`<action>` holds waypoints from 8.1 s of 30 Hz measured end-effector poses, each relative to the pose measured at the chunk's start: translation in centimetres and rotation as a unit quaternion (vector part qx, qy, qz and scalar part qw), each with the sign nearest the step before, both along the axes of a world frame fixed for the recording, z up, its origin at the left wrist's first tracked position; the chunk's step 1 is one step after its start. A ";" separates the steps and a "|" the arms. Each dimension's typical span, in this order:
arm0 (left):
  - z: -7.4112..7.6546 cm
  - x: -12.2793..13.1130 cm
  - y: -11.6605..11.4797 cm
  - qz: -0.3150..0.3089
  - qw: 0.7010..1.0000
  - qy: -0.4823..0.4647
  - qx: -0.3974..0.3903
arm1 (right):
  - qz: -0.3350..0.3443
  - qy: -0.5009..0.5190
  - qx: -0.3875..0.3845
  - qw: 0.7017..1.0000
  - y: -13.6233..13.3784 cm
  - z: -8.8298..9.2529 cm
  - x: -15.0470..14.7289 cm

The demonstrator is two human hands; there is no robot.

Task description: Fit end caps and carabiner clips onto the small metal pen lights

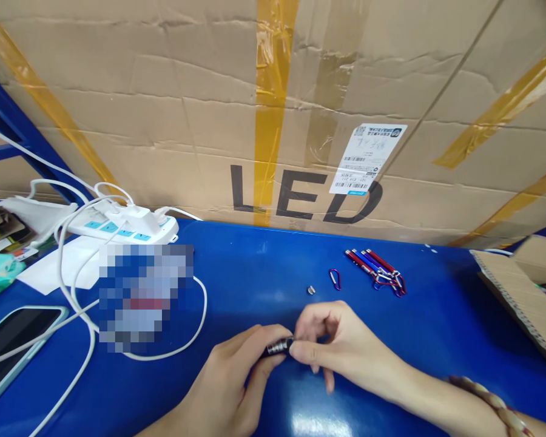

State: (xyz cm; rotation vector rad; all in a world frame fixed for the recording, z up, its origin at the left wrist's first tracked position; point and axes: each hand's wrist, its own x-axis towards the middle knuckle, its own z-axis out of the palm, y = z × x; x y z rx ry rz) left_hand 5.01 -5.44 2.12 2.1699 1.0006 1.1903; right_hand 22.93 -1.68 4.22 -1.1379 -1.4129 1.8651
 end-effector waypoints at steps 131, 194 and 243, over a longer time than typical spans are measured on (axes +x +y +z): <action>-1.9 -1.1 0.3 -0.017 0.993 0.063 0.094 | 0.055 -0.013 -0.105 0.993 0.6 -0.2 0.4; -2.8 -0.2 0.0 -0.069 0.986 0.122 0.085 | 0.140 -0.131 -0.013 0.981 -1.2 -1.1 0.4; -2.2 -0.1 -0.3 -0.043 0.994 0.023 -0.096 | 0.088 -0.188 0.333 0.920 -0.3 2.8 2.4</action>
